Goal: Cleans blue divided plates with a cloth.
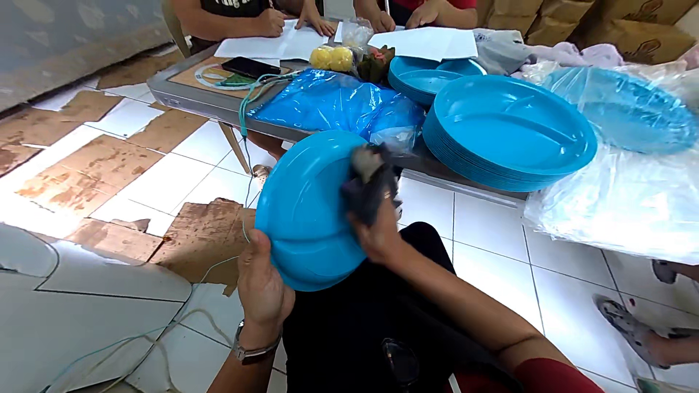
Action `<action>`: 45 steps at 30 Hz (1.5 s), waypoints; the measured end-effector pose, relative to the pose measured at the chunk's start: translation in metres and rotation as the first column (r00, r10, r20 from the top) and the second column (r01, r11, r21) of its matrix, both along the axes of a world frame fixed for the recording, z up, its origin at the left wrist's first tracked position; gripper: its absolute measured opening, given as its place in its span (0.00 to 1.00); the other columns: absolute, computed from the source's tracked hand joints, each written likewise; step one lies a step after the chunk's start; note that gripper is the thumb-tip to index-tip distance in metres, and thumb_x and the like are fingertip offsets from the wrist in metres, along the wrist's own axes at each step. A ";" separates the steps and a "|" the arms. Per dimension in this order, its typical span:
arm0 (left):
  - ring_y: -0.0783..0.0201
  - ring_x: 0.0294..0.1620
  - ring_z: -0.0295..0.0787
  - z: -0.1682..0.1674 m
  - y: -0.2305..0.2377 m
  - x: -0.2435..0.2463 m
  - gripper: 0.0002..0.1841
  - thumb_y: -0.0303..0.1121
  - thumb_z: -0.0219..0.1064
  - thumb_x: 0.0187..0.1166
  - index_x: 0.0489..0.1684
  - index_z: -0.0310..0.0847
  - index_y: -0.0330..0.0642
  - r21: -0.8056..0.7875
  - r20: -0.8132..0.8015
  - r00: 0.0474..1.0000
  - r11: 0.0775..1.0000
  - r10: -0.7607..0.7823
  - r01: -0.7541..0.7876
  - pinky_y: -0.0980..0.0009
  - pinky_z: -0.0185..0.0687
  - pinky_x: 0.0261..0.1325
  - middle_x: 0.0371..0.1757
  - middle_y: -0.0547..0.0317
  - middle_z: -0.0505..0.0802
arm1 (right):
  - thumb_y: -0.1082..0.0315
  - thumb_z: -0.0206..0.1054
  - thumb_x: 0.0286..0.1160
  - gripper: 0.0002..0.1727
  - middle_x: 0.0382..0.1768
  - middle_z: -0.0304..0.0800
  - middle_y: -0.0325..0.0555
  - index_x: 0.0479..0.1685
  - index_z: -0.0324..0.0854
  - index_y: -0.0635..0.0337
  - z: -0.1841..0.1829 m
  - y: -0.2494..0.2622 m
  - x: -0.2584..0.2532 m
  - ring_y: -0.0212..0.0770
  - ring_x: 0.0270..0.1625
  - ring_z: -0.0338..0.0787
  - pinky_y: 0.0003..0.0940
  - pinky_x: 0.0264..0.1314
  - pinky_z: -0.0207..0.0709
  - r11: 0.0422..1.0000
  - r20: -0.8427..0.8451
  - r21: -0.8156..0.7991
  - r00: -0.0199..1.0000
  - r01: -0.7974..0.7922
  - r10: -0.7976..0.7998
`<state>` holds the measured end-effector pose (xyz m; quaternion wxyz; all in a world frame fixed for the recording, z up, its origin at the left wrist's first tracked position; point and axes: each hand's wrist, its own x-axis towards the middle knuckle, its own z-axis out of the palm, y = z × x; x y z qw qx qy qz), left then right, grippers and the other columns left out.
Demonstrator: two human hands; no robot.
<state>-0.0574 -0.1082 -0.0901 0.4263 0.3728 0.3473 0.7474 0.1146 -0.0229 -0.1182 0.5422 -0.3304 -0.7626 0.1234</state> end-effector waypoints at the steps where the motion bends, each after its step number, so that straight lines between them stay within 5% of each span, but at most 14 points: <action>1: 0.69 0.56 0.92 0.000 0.000 0.002 0.21 0.48 0.47 0.93 0.58 0.85 0.49 -0.012 0.007 1.000 1.000 0.008 -0.007 0.66 0.89 0.63 0.50 0.64 0.95 | 0.64 0.76 0.65 0.47 0.88 0.59 0.71 0.84 0.58 0.79 -0.001 -0.010 -0.013 0.64 0.92 0.57 0.60 0.92 0.52 0.994 0.086 0.058 0.992 -0.096 0.090; 4: 0.74 0.50 0.92 -0.023 -0.003 -0.013 0.21 0.44 0.45 0.94 0.53 0.86 0.47 -0.033 0.020 1.000 0.999 0.016 -0.015 0.71 0.89 0.57 0.45 0.66 0.95 | 0.59 0.68 0.73 0.32 0.83 0.72 0.61 0.76 0.76 0.69 -0.003 -0.033 -0.043 0.61 0.89 0.65 0.57 0.91 0.56 0.911 0.269 0.294 0.940 -0.289 0.211; 7: 0.75 0.51 0.90 -0.018 -0.003 -0.020 0.22 0.39 0.38 0.95 0.53 0.82 0.45 -0.068 -0.038 0.994 0.992 0.101 -0.103 0.73 0.87 0.60 0.45 0.67 0.94 | 0.63 0.57 0.80 0.20 0.64 0.89 0.54 0.62 0.86 0.63 -0.010 -0.030 -0.044 0.52 0.72 0.83 0.44 0.83 0.67 0.846 0.245 0.465 0.956 -0.263 0.163; 11: 0.66 0.62 0.90 0.003 0.004 -0.016 0.22 0.49 0.45 0.94 0.65 0.82 0.50 0.065 0.102 0.994 0.997 0.035 -0.042 0.62 0.86 0.68 0.57 0.62 0.94 | 0.63 0.68 0.66 0.18 0.54 0.88 0.55 0.54 0.87 0.62 -0.028 -0.011 -0.020 0.53 0.61 0.85 0.45 0.69 0.76 0.928 0.185 0.369 0.983 -0.056 -0.014; 15: 0.64 0.64 0.89 -0.002 0.008 -0.011 0.22 0.48 0.42 0.94 0.67 0.79 0.50 0.032 0.183 0.983 0.999 0.007 -0.013 0.60 0.86 0.68 0.59 0.61 0.93 | 0.61 0.63 0.70 0.18 0.51 0.85 0.56 0.53 0.87 0.63 -0.039 0.005 -0.001 0.53 0.59 0.83 0.44 0.66 0.76 0.942 0.177 0.332 0.977 0.056 -0.121; 18: 0.64 0.66 0.88 -0.003 0.010 -0.004 0.24 0.47 0.36 0.96 0.69 0.77 0.51 0.029 0.253 0.968 0.999 0.011 -0.019 0.60 0.85 0.70 0.61 0.60 0.92 | 0.61 0.64 0.72 0.18 0.53 0.85 0.55 0.54 0.88 0.63 -0.039 -0.003 -0.006 0.53 0.60 0.83 0.46 0.67 0.75 0.971 0.135 0.216 0.981 0.105 -0.136; 21: 0.65 0.68 0.86 0.000 0.012 0.005 0.24 0.49 0.34 0.95 0.71 0.74 0.54 0.065 0.283 0.959 0.998 -0.004 -0.015 0.61 0.83 0.71 0.63 0.62 0.91 | 0.64 0.73 0.63 0.29 0.68 0.82 0.62 0.68 0.83 0.67 -0.025 -0.021 -0.025 0.63 0.73 0.79 0.59 0.75 0.72 0.998 0.153 0.059 0.988 -0.017 0.008; 23: 0.65 0.66 0.88 -0.006 0.006 0.006 0.26 0.55 0.41 0.93 0.68 0.78 0.51 0.080 0.369 0.923 0.993 -0.114 0.090 0.61 0.85 0.69 0.60 0.60 0.92 | 0.61 0.74 0.61 0.34 0.73 0.80 0.65 0.72 0.80 0.67 -0.016 -0.035 -0.041 0.64 0.78 0.76 0.60 0.80 0.69 0.980 0.204 0.111 0.969 -0.164 0.139; 26: 0.68 0.59 0.91 -0.017 0.002 -0.009 0.30 0.60 0.43 0.90 0.59 0.85 0.49 0.114 0.461 0.830 0.949 -0.313 0.294 0.66 0.87 0.64 0.54 0.62 0.94 | 0.54 0.63 0.78 0.28 0.74 0.84 0.58 0.72 0.82 0.62 -0.011 -0.043 -0.050 0.57 0.78 0.80 0.49 0.81 0.69 0.905 0.311 0.308 0.930 -0.294 0.197; 29: 0.78 0.59 0.88 0.001 0.005 -0.017 0.25 0.45 0.27 0.96 0.71 0.70 0.51 -0.069 0.143 0.986 0.994 0.090 -0.081 0.74 0.86 0.62 0.55 0.71 0.90 | 0.65 0.53 0.83 0.23 0.73 0.86 0.48 0.71 0.83 0.58 -0.031 -0.034 -0.034 0.49 0.79 0.79 0.42 0.85 0.62 0.789 0.406 0.495 0.900 -0.365 0.162; 30: 0.74 0.59 0.89 0.008 0.009 -0.018 0.26 0.46 0.26 0.96 0.69 0.71 0.51 -0.087 0.186 0.972 0.988 0.141 -0.127 0.69 0.88 0.62 0.55 0.68 0.92 | 0.68 0.51 0.86 0.21 0.73 0.86 0.44 0.71 0.83 0.56 -0.039 -0.029 -0.025 0.46 0.81 0.77 0.41 0.87 0.59 0.754 0.425 0.547 0.896 -0.364 0.124; 34: 0.59 0.66 0.89 0.007 0.014 -0.038 0.31 0.55 0.28 0.93 0.66 0.78 0.53 0.053 0.462 0.880 0.994 -0.107 0.093 0.51 0.87 0.67 0.60 0.57 0.92 | 0.67 0.51 0.90 0.17 0.62 0.89 0.46 0.64 0.84 0.56 -0.067 -0.006 0.010 0.45 0.70 0.83 0.40 0.85 0.64 0.751 0.294 0.609 0.952 -0.254 0.083; 37: 0.59 0.67 0.88 0.004 0.012 -0.047 0.30 0.54 0.31 0.93 0.67 0.79 0.52 0.115 0.430 0.887 0.985 -0.169 0.132 0.53 0.86 0.68 0.62 0.57 0.92 | 0.55 0.54 0.87 0.19 0.66 0.85 0.48 0.64 0.81 0.56 -0.070 0.010 0.030 0.45 0.74 0.79 0.37 0.85 0.62 0.862 0.167 0.504 0.986 -0.063 -0.025; 45: 0.66 0.64 0.89 0.002 0.002 -0.035 0.21 0.54 0.51 0.90 0.68 0.81 0.55 0.131 0.216 0.963 0.982 -0.161 0.135 0.61 0.87 0.67 0.60 0.62 0.93 | 0.73 0.59 0.73 0.20 0.65 0.84 0.63 0.61 0.82 0.74 0.012 0.033 0.040 0.53 0.71 0.82 0.43 0.75 0.74 0.958 -0.087 0.218 0.982 0.184 -0.169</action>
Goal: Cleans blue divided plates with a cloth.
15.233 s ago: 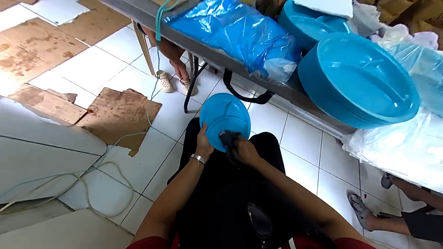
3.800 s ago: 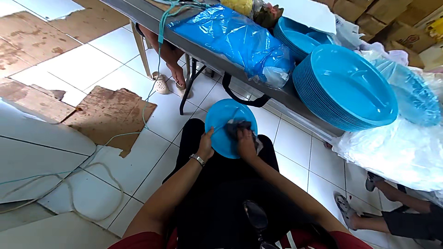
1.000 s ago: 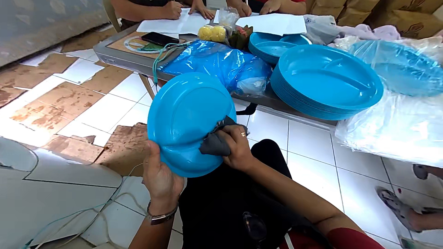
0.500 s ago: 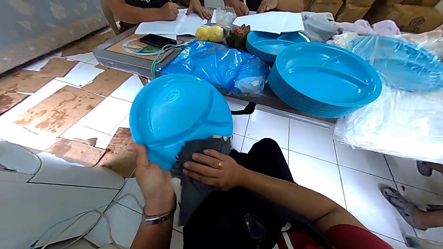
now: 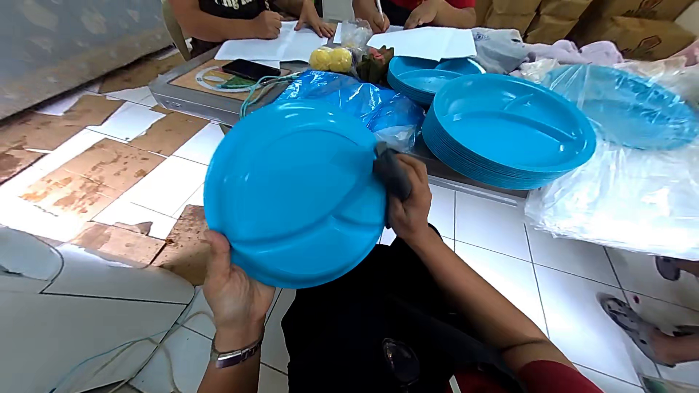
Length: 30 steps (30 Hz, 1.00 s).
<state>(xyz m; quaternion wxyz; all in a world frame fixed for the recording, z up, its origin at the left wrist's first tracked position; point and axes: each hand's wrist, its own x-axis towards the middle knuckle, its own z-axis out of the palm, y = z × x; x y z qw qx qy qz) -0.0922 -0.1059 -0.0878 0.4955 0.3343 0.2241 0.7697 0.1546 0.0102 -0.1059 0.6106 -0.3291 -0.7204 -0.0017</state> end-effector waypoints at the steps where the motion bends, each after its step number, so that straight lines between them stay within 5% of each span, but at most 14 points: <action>1: 0.66 0.64 0.89 0.000 -0.001 0.002 0.21 0.54 0.53 0.89 0.69 0.80 0.54 0.006 -0.012 1.000 1.000 0.005 -0.004 0.61 0.87 0.68 0.60 0.62 0.93 | 0.73 0.58 0.74 0.20 0.66 0.83 0.64 0.62 0.81 0.75 0.009 0.001 0.002 0.53 0.71 0.82 0.42 0.75 0.74 1.000 0.007 -0.002 1.000 -0.014 0.014; 6: 0.66 0.63 0.90 0.004 -0.004 0.004 0.20 0.53 0.56 0.88 0.66 0.82 0.53 0.026 -0.044 0.998 0.998 0.055 -0.054 0.63 0.87 0.67 0.58 0.62 0.93 | 0.64 0.62 0.72 0.20 0.60 0.84 0.64 0.54 0.83 0.74 0.011 0.004 0.008 0.54 0.67 0.83 0.41 0.73 0.75 0.980 0.146 0.197 0.989 -0.019 -0.010; 11: 0.65 0.64 0.89 0.001 -0.001 0.013 0.20 0.52 0.56 0.89 0.67 0.82 0.52 0.027 -0.062 0.995 0.997 0.075 -0.074 0.61 0.86 0.69 0.59 0.61 0.93 | 0.56 0.66 0.68 0.17 0.50 0.91 0.54 0.42 0.88 0.61 -0.018 -0.023 -0.014 0.52 0.60 0.86 0.44 0.72 0.74 0.938 0.339 0.322 0.941 -0.128 0.012; 16: 0.67 0.61 0.90 0.001 -0.004 0.031 0.21 0.53 0.51 0.90 0.63 0.81 0.51 -0.001 -0.080 0.987 0.990 0.137 -0.138 0.64 0.86 0.67 0.55 0.62 0.94 | 0.61 0.61 0.74 0.18 0.52 0.92 0.54 0.54 0.87 0.63 -0.021 -0.061 -0.062 0.49 0.58 0.89 0.38 0.69 0.77 0.936 0.334 0.235 0.926 -0.261 0.175; 19: 0.71 0.57 0.91 -0.009 -0.007 0.028 0.22 0.58 0.64 0.81 0.59 0.84 0.51 -0.027 -0.033 0.999 0.999 0.022 -0.023 0.68 0.86 0.65 0.51 0.64 0.95 | 0.67 0.58 0.76 0.18 0.55 0.92 0.53 0.59 0.85 0.65 -0.008 -0.076 -0.081 0.48 0.58 0.89 0.37 0.69 0.76 0.903 0.366 0.260 0.900 -0.342 0.235; 22: 0.77 0.56 0.89 -0.009 -0.012 0.024 0.21 0.53 0.49 0.92 0.59 0.81 0.51 -0.069 -0.179 0.979 0.991 0.100 -0.114 0.75 0.84 0.64 0.50 0.71 0.94 | 0.71 0.54 0.83 0.17 0.59 0.93 0.49 0.62 0.85 0.62 -0.007 -0.078 -0.079 0.46 0.62 0.89 0.35 0.71 0.75 0.872 0.441 0.346 0.880 -0.348 0.176; 25: 0.73 0.61 0.90 0.002 -0.007 0.019 0.23 0.46 0.36 0.95 0.65 0.77 0.51 -0.040 -0.170 0.972 0.985 0.161 -0.170 0.69 0.86 0.68 0.55 0.69 0.94 | 0.64 0.50 0.85 0.21 0.67 0.90 0.45 0.69 0.81 0.56 -0.030 -0.061 -0.056 0.44 0.72 0.83 0.38 0.79 0.67 0.908 0.424 0.334 0.900 -0.254 0.096; 30: 0.65 0.62 0.91 0.006 -0.004 0.000 0.22 0.56 0.61 0.83 0.64 0.83 0.53 0.017 -0.075 0.997 1.000 0.023 -0.022 0.62 0.87 0.67 0.57 0.61 0.94 | 0.54 0.51 0.88 0.28 0.84 0.72 0.52 0.79 0.73 0.60 -0.038 -0.019 -0.007 0.50 0.90 0.65 0.52 0.93 0.54 0.989 0.083 0.083 0.990 -0.125 0.118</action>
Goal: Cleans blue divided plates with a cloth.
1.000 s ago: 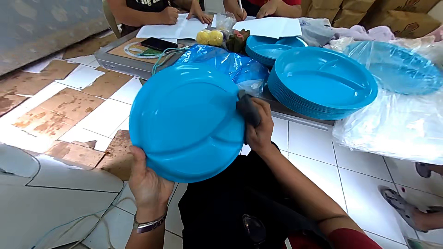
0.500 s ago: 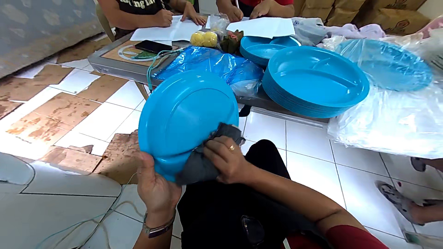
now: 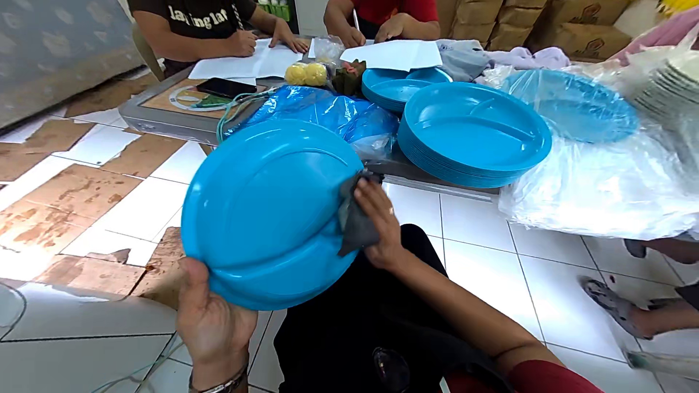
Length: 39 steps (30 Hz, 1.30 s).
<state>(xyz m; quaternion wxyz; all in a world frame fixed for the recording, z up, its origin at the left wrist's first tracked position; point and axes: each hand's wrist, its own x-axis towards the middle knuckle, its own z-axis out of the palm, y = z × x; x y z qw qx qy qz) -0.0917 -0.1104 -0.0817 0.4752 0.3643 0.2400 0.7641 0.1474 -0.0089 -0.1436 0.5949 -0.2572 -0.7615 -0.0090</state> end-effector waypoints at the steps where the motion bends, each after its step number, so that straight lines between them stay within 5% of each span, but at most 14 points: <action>1: 0.66 0.60 0.91 0.000 -0.001 0.001 0.22 0.56 0.64 0.81 0.63 0.85 0.53 -0.001 -0.036 0.999 1.000 -0.001 0.001 0.63 0.88 0.65 0.55 0.62 0.95 | 0.54 0.52 0.88 0.30 0.85 0.69 0.57 0.81 0.70 0.65 0.011 0.004 0.007 0.50 0.90 0.64 0.51 0.93 0.55 0.997 -0.061 -0.067 0.998 -0.038 0.034; 4: 0.72 0.54 0.93 0.002 -0.006 0.005 0.18 0.58 0.64 0.80 0.51 0.92 0.59 0.043 -0.268 0.962 0.999 0.044 -0.033 0.70 0.90 0.60 0.49 0.69 0.97 | 0.64 0.57 0.85 0.26 0.70 0.83 0.57 0.75 0.73 0.73 0.050 0.003 0.021 0.38 0.73 0.82 0.38 0.76 0.76 0.966 -0.230 -0.239 0.972 -0.101 0.045; 6: 0.84 0.47 0.92 0.006 -0.011 0.009 0.16 0.59 0.59 0.83 0.42 0.93 0.70 0.106 -0.533 0.840 0.993 0.104 -0.056 0.81 0.88 0.52 0.42 0.84 0.96 | 0.63 0.58 0.85 0.17 0.49 0.89 0.51 0.57 0.80 0.70 0.069 -0.001 0.023 0.33 0.55 0.88 0.34 0.60 0.83 0.967 -0.225 -0.233 0.973 -0.102 0.048; 8: 0.92 0.38 0.86 0.009 -0.013 0.015 0.17 0.55 0.55 0.88 0.34 0.88 0.66 0.183 -0.728 0.668 0.983 0.154 -0.027 0.90 0.81 0.42 0.32 0.89 0.90 | 0.62 0.62 0.79 0.16 0.45 0.90 0.51 0.48 0.84 0.69 0.082 -0.007 0.019 0.38 0.54 0.89 0.37 0.60 0.83 0.988 -0.115 -0.119 0.990 -0.097 0.084; 13: 0.91 0.39 0.83 0.010 -0.010 0.033 0.20 0.48 0.54 0.92 0.36 0.82 0.44 0.272 -0.854 0.471 0.961 0.219 0.048 0.90 0.78 0.45 0.31 0.74 0.87 | 0.47 0.61 0.67 0.23 0.32 0.90 0.47 0.37 0.90 0.58 0.096 -0.036 -0.005 0.47 0.43 0.88 0.48 0.54 0.76 0.992 0.137 0.123 0.990 0.008 -0.025; 15: 0.91 0.48 0.85 -0.001 -0.014 0.034 0.12 0.42 0.61 0.88 0.45 0.86 0.47 0.277 -0.859 0.460 0.960 0.224 0.049 0.87 0.81 0.55 0.40 0.75 0.92 | 0.43 0.56 0.74 0.24 0.29 0.89 0.43 0.38 0.89 0.52 0.094 -0.053 -0.016 0.46 0.39 0.87 0.46 0.52 0.74 0.979 0.240 0.203 0.970 -0.015 -0.035; 17: 0.85 0.41 0.85 -0.001 -0.012 0.032 0.14 0.39 0.62 0.84 0.36 0.85 0.37 0.322 -0.868 0.411 0.946 0.278 0.041 0.85 0.79 0.48 0.32 0.64 0.90 | 0.44 0.49 0.79 0.25 0.28 0.88 0.42 0.40 0.86 0.52 0.094 -0.058 -0.019 0.44 0.37 0.85 0.43 0.52 0.72 0.965 0.249 0.260 0.967 -0.021 -0.047; 21: 0.93 0.37 0.81 0.024 -0.009 0.017 0.21 0.51 0.53 0.91 0.34 0.82 0.48 0.331 -0.849 0.460 0.940 0.260 0.080 0.91 0.76 0.42 0.29 0.77 0.86 | 0.51 0.58 0.78 0.22 0.32 0.90 0.45 0.37 0.87 0.62 0.093 -0.034 0.007 0.37 0.41 0.88 0.36 0.48 0.80 0.996 -0.074 0.041 0.993 -0.084 0.087; 23: 0.93 0.43 0.85 0.030 -0.015 0.001 0.16 0.53 0.55 0.89 0.41 0.89 0.61 0.298 -0.803 0.554 0.953 0.219 0.055 0.90 0.79 0.48 0.37 0.88 0.91 | 0.55 0.58 0.86 0.14 0.32 0.87 0.31 0.43 0.81 0.56 0.086 -0.021 0.016 0.21 0.37 0.87 0.23 0.41 0.85 0.959 -0.372 -0.153 0.913 -0.239 0.168; 26: 0.90 0.46 0.88 0.033 -0.017 -0.017 0.13 0.51 0.58 0.88 0.46 0.92 0.67 0.303 -0.750 0.621 0.953 0.227 0.018 0.87 0.83 0.52 0.43 0.90 0.94 | 0.51 0.54 0.91 0.11 0.29 0.86 0.21 0.44 0.80 0.40 0.071 -0.018 0.011 0.17 0.33 0.86 0.19 0.38 0.84 0.834 -0.667 -0.285 0.722 -0.472 0.181; 30: 0.84 0.46 0.90 0.038 -0.018 -0.030 0.13 0.52 0.61 0.86 0.45 0.93 0.67 0.262 -0.696 0.672 0.961 0.252 -0.089 0.84 0.85 0.52 0.43 0.85 0.95 | 0.49 0.55 0.90 0.15 0.32 0.90 0.29 0.47 0.82 0.45 0.034 -0.019 0.006 0.23 0.38 0.90 0.25 0.47 0.86 0.645 -0.829 -0.384 0.554 -0.661 0.074; 34: 0.67 0.57 0.91 0.049 -0.001 -0.034 0.15 0.54 0.63 0.84 0.56 0.85 0.59 0.332 -0.492 0.799 0.923 0.346 -0.195 0.65 0.88 0.63 0.53 0.69 0.94 | 0.56 0.46 0.95 0.21 0.32 0.90 0.41 0.52 0.79 0.63 -0.008 0.005 0.028 0.31 0.37 0.90 0.29 0.45 0.87 0.250 -0.700 -0.708 0.702 -0.660 -0.130; 37: 0.74 0.59 0.88 0.069 0.023 0.005 0.17 0.55 0.63 0.84 0.58 0.81 0.58 0.583 -0.520 0.621 0.775 0.587 -0.243 0.69 0.85 0.63 0.53 0.76 0.92 | 0.49 0.45 0.95 0.27 0.41 0.89 0.45 0.60 0.78 0.65 -0.056 0.030 0.045 0.33 0.43 0.89 0.33 0.50 0.85 -0.001 -0.495 -0.864 0.849 -0.504 -0.182; 39: 0.74 0.74 0.80 0.086 0.048 0.049 0.09 0.46 0.63 0.87 0.54 0.84 0.60 0.774 -0.556 0.455 0.633 0.696 -0.024 0.67 0.72 0.82 0.59 0.82 0.91 | 0.47 0.44 0.95 0.29 0.48 0.89 0.49 0.65 0.78 0.65 -0.082 0.035 0.052 0.36 0.47 0.89 0.37 0.54 0.83 -0.070 -0.406 -0.900 0.886 -0.430 -0.223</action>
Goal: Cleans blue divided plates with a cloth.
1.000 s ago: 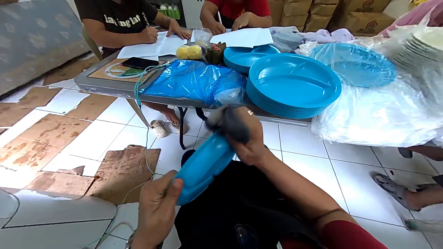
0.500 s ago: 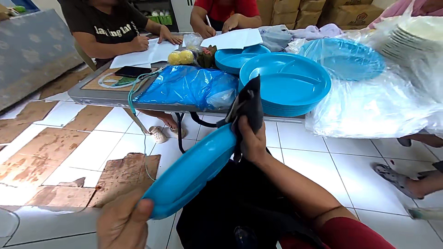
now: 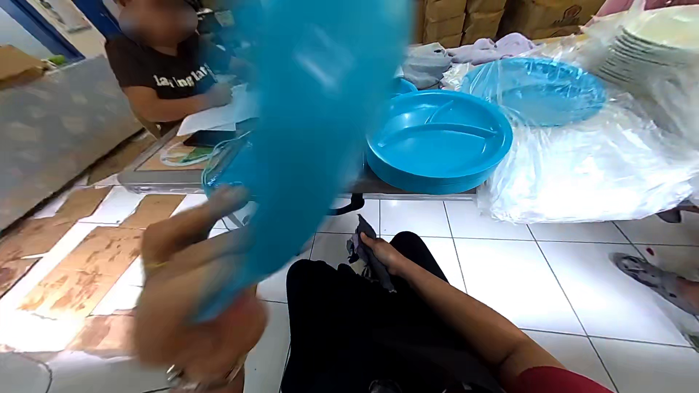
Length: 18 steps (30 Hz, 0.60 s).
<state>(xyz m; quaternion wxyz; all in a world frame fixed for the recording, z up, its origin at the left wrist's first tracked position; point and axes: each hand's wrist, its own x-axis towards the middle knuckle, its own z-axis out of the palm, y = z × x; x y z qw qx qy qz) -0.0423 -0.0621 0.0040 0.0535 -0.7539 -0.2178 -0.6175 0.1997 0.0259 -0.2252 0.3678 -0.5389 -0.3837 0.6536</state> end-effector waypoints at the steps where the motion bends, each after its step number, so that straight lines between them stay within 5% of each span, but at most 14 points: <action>1: 0.70 0.83 0.71 0.013 0.016 0.026 0.06 0.41 0.61 0.89 0.53 0.83 0.59 0.080 -0.170 0.985 0.996 -0.021 0.035 0.60 0.58 0.91 0.65 0.83 0.90 | 0.47 0.43 0.95 0.30 0.51 0.88 0.51 0.67 0.77 0.66 -0.008 -0.001 0.003 0.38 0.50 0.88 0.39 0.56 0.82 0.999 0.012 -0.042 1.000 0.022 -0.021; 3: 0.61 0.86 0.66 0.029 0.053 0.076 0.05 0.32 0.60 0.87 0.44 0.81 0.52 0.177 -0.345 0.936 0.975 -0.068 0.136 0.46 0.39 0.94 0.64 0.74 0.90 | 0.46 0.43 0.95 0.32 0.56 0.88 0.55 0.69 0.77 0.66 -0.029 0.000 0.009 0.42 0.54 0.88 0.43 0.60 0.82 0.990 -0.001 -0.114 0.996 0.088 -0.088; 8: 0.51 0.82 0.75 -0.012 0.129 0.134 0.10 0.27 0.60 0.85 0.37 0.89 0.45 0.116 -0.480 0.871 0.978 -0.099 0.175 0.36 0.40 0.91 0.59 0.59 0.95 | 0.45 0.44 0.94 0.31 0.51 0.89 0.53 0.66 0.79 0.65 -0.049 0.009 0.021 0.41 0.52 0.89 0.42 0.57 0.82 0.967 -0.100 -0.182 0.975 0.179 -0.200; 11: 0.45 0.91 0.60 -0.037 0.151 0.141 0.18 0.24 0.56 0.83 0.58 0.92 0.50 -0.067 -0.549 0.821 0.987 -0.158 0.145 0.29 0.32 0.89 0.75 0.59 0.87 | 0.46 0.44 0.94 0.30 0.48 0.89 0.51 0.64 0.79 0.64 -0.052 0.010 0.022 0.40 0.49 0.89 0.41 0.54 0.83 0.964 -0.174 -0.199 0.961 0.178 -0.213; 14: 0.44 0.97 0.38 -0.034 0.155 0.138 0.29 0.26 0.53 0.74 0.77 0.81 0.55 -0.259 -0.486 0.849 0.962 -0.207 0.087 0.28 0.24 0.89 0.91 0.59 0.67 | 0.48 0.43 0.95 0.29 0.49 0.89 0.50 0.66 0.78 0.63 -0.056 0.013 0.020 0.38 0.50 0.89 0.39 0.55 0.83 0.972 -0.219 -0.191 0.959 0.137 -0.179; 18: 0.44 0.97 0.37 -0.021 0.140 0.161 0.27 0.43 0.52 0.88 0.86 0.70 0.49 -0.345 -0.396 0.900 0.938 -0.182 0.038 0.33 0.28 0.91 0.94 0.51 0.60 | 0.47 0.44 0.95 0.29 0.49 0.88 0.51 0.66 0.78 0.64 -0.070 0.022 0.011 0.39 0.50 0.89 0.40 0.55 0.83 0.965 -0.223 -0.233 0.960 0.116 -0.170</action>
